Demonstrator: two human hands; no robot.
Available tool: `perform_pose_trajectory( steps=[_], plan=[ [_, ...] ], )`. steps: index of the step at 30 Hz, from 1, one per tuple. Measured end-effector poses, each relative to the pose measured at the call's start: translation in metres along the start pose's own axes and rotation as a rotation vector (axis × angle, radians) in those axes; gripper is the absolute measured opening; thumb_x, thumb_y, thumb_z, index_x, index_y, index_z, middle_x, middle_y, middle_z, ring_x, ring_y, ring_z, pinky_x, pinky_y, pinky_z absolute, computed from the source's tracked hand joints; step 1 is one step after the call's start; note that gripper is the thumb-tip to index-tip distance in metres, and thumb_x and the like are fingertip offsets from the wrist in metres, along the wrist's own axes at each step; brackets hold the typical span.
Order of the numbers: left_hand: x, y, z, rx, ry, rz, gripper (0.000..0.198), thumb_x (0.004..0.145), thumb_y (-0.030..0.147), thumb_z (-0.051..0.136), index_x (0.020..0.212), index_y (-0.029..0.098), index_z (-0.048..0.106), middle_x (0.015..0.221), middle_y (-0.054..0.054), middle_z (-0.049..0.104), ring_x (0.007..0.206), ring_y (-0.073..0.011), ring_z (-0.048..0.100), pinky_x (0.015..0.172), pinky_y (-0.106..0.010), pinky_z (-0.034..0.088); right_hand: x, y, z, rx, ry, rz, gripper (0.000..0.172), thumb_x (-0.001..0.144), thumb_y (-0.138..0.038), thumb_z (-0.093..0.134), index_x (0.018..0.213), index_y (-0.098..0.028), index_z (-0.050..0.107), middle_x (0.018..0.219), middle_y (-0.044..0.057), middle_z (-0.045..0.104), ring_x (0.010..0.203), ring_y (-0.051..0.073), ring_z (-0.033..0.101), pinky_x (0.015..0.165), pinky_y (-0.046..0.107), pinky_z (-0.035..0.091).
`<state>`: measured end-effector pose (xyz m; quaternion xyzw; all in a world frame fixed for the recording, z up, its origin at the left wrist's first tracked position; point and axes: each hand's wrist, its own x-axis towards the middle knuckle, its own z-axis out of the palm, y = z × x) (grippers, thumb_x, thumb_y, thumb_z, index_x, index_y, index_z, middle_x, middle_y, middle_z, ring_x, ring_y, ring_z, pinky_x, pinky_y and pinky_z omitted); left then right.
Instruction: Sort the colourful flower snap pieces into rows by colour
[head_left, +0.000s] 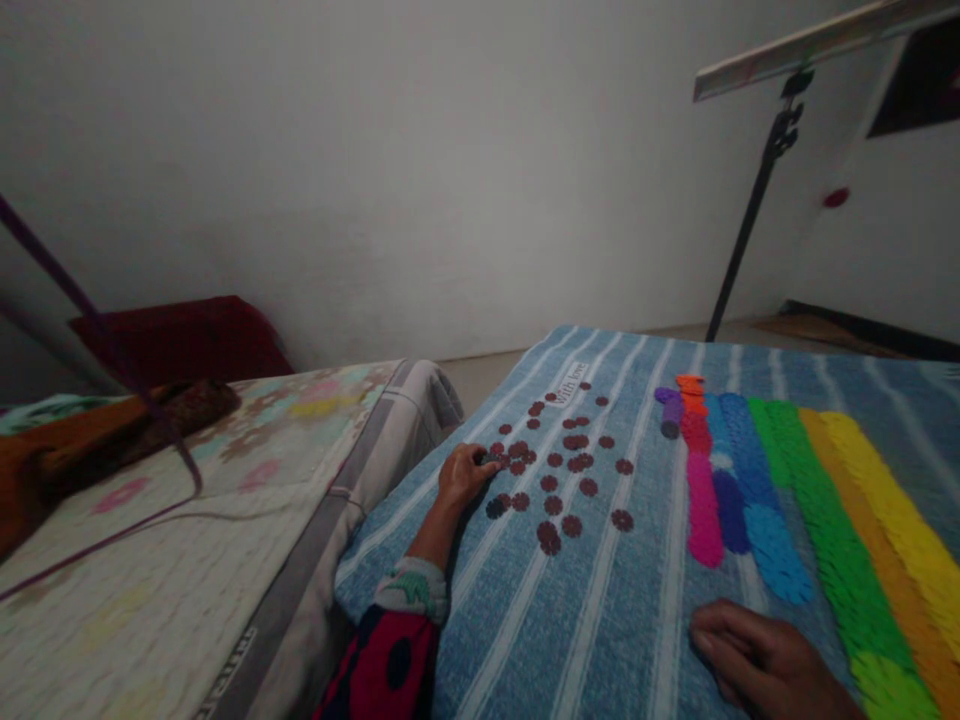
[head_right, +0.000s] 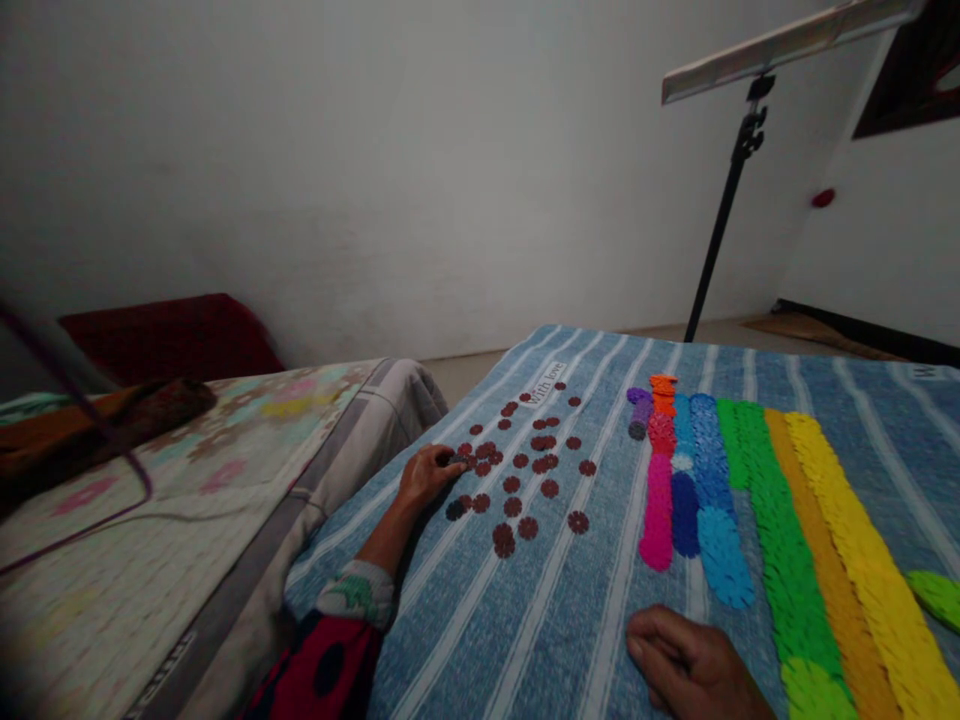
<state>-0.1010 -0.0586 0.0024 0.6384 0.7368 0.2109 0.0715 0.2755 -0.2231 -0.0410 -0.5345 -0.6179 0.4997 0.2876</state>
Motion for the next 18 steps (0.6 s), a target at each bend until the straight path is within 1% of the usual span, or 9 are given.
perform_pose_trajectory(
  steps=[5,9,12,15,18],
  plan=[
    [-0.001,-0.007,0.004,-0.129,0.041,0.031,0.015,0.071,0.027,0.068,0.082,0.017,0.068,0.079,-0.002,0.065,0.076,-0.0168,0.059,0.070,-0.026,0.041,0.002,0.001,-0.001,-0.005,-0.014,0.005,0.036,0.078,-0.053,0.058,0.073,-0.019,0.069,0.053,-0.003,0.053,0.052,0.013,0.052,0.050,0.021,0.044],
    [-0.002,-0.012,0.007,-0.262,0.047,0.045,0.013,0.068,0.028,0.065,0.075,0.018,0.066,0.067,0.001,0.061,0.067,-0.0155,0.057,0.064,-0.026,0.040,0.002,-0.001,-0.001,-0.028,-0.007,0.007,0.036,0.079,-0.053,0.057,0.072,-0.020,0.069,0.054,-0.003,0.053,0.054,0.013,0.053,0.052,0.021,0.045],
    [-0.003,-0.014,0.007,-0.426,0.044,0.026,0.013,0.065,0.030,0.064,0.070,0.017,0.063,0.060,0.003,0.058,0.061,-0.0142,0.054,0.059,-0.025,0.040,0.001,0.000,-0.002,-0.016,-0.018,0.015,0.035,0.079,-0.053,0.057,0.074,-0.020,0.070,0.055,-0.003,0.054,0.054,0.014,0.054,0.051,0.021,0.046],
    [-0.011,-0.014,0.002,-0.663,-0.020,-0.044,0.019,0.061,0.032,0.065,0.069,0.016,0.062,0.059,0.002,0.058,0.055,-0.0126,0.052,0.055,-0.025,0.038,0.001,0.001,-0.003,-0.005,-0.021,0.011,0.035,0.078,-0.053,0.059,0.074,-0.020,0.071,0.054,-0.003,0.055,0.053,0.014,0.054,0.051,0.021,0.046],
    [-0.026,-0.012,-0.011,-0.821,-0.167,-0.124,0.024,0.058,0.032,0.069,0.072,0.014,0.063,0.059,0.001,0.059,0.051,-0.0110,0.050,0.052,-0.024,0.036,0.001,0.001,-0.003,-0.006,-0.008,0.005,0.036,0.078,-0.053,0.058,0.074,-0.020,0.071,0.054,-0.002,0.055,0.053,0.014,0.054,0.051,0.021,0.046]
  ],
)
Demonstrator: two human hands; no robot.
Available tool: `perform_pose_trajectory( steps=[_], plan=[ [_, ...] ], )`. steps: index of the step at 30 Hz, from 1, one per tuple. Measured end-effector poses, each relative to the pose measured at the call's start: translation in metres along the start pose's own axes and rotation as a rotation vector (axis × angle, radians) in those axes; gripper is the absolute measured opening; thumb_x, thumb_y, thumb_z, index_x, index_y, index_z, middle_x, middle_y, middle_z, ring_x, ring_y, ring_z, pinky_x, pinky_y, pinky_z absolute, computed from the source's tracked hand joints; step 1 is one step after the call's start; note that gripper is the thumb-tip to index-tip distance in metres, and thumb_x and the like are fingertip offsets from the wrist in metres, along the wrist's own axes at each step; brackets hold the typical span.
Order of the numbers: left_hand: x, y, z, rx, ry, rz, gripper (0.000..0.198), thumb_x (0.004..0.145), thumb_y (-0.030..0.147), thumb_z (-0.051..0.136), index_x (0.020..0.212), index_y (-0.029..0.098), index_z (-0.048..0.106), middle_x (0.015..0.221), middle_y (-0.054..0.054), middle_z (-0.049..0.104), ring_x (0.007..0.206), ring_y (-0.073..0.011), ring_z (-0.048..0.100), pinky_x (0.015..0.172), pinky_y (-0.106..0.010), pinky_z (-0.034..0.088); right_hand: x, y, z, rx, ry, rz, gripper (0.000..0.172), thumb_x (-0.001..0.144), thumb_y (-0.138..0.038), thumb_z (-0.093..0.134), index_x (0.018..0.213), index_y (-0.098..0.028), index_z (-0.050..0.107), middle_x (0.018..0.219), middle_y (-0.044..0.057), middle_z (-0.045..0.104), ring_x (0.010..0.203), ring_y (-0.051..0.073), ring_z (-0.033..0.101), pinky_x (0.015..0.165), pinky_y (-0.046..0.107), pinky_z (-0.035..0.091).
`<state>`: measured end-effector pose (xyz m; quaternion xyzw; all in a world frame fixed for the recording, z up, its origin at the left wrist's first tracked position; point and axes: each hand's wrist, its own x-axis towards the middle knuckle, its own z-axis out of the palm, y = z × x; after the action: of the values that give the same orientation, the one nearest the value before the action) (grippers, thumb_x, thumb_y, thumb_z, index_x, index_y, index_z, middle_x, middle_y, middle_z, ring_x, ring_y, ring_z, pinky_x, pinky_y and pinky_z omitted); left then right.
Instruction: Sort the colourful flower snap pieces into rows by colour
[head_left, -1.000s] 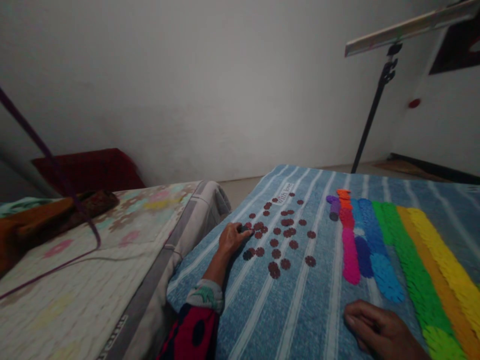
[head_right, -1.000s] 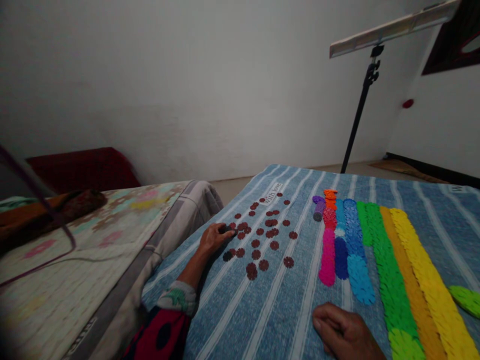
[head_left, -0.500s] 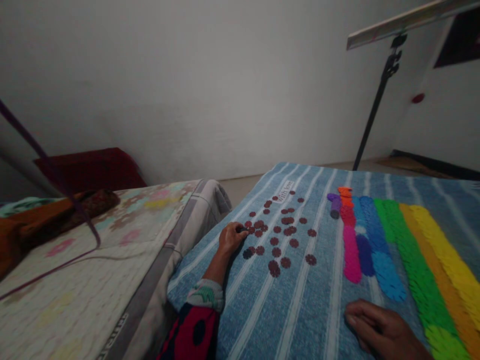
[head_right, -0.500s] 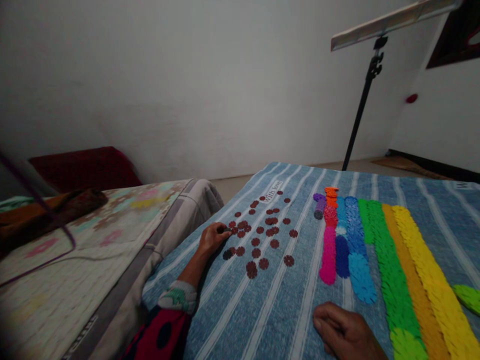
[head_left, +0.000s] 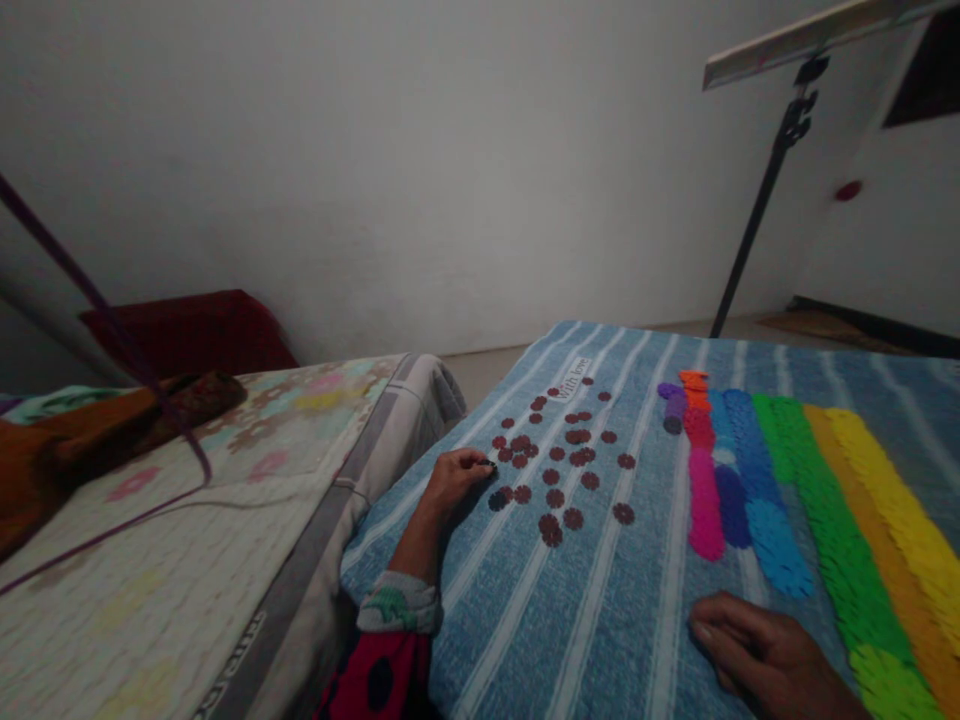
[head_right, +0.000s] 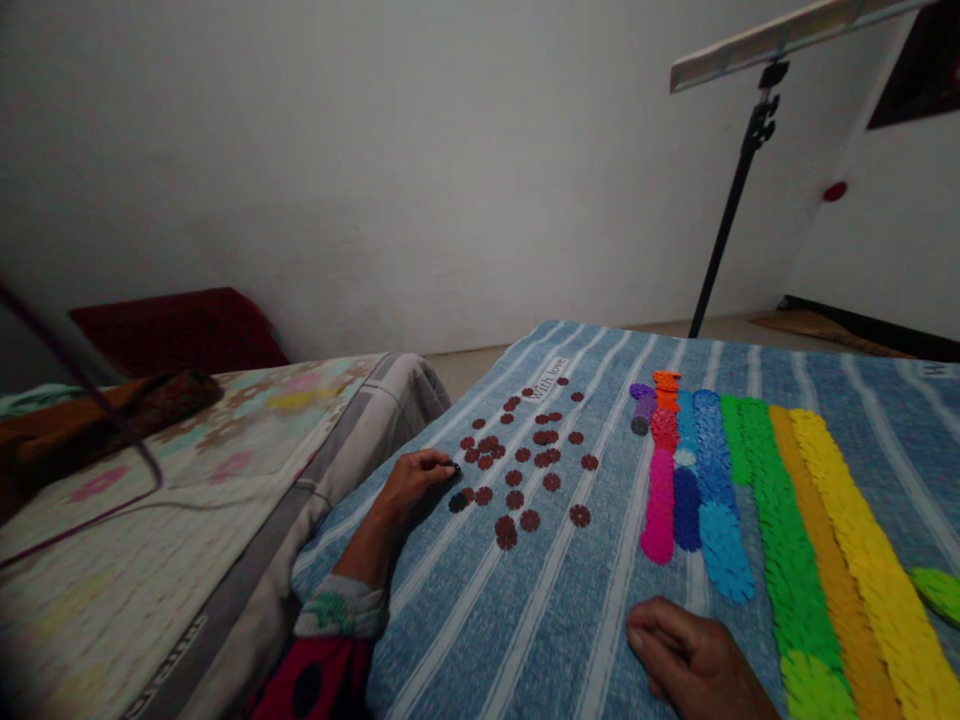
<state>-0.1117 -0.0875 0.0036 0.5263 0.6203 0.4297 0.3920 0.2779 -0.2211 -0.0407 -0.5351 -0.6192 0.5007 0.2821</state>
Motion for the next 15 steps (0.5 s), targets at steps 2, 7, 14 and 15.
perform_pose_trajectory(
  steps=[2,7,14,15],
  plan=[
    [-0.013,0.006,-0.004,-0.018,-0.109,-0.048,0.026,0.057,0.032,0.071,0.074,0.013,0.065,0.059,0.000,0.060,0.050,-0.0104,0.049,0.051,-0.024,0.034,0.000,-0.001,0.000,-0.008,0.009,-0.004,0.038,0.078,-0.055,0.058,0.073,-0.020,0.070,0.054,-0.002,0.055,0.053,0.014,0.054,0.051,0.022,0.046],
    [-0.031,0.010,-0.004,0.140,-0.241,-0.052,0.023,0.055,0.029,0.070,0.072,0.014,0.066,0.056,0.004,0.052,0.052,-0.0095,0.045,0.054,-0.024,0.035,-0.001,-0.001,0.000,-0.011,0.017,-0.001,0.039,0.077,-0.056,0.058,0.072,-0.020,0.071,0.052,-0.002,0.055,0.052,0.014,0.054,0.050,0.022,0.045],
    [-0.027,0.001,0.005,0.438,-0.192,0.045,0.021,0.059,0.026,0.064,0.076,0.014,0.067,0.065,0.002,0.058,0.063,-0.0144,0.053,0.059,-0.025,0.038,-0.003,-0.004,0.003,-0.004,0.042,0.000,0.034,0.079,-0.051,0.058,0.074,-0.020,0.069,0.054,-0.003,0.052,0.052,0.013,0.051,0.050,0.021,0.044],
    [-0.028,0.002,0.005,0.469,-0.200,0.044,0.020,0.059,0.026,0.063,0.075,0.014,0.068,0.066,0.002,0.060,0.064,-0.0150,0.054,0.060,-0.025,0.039,-0.003,-0.004,0.003,-0.007,0.026,0.003,0.034,0.079,-0.051,0.058,0.074,-0.020,0.069,0.054,-0.003,0.052,0.052,0.013,0.051,0.050,0.021,0.045]
  ],
)
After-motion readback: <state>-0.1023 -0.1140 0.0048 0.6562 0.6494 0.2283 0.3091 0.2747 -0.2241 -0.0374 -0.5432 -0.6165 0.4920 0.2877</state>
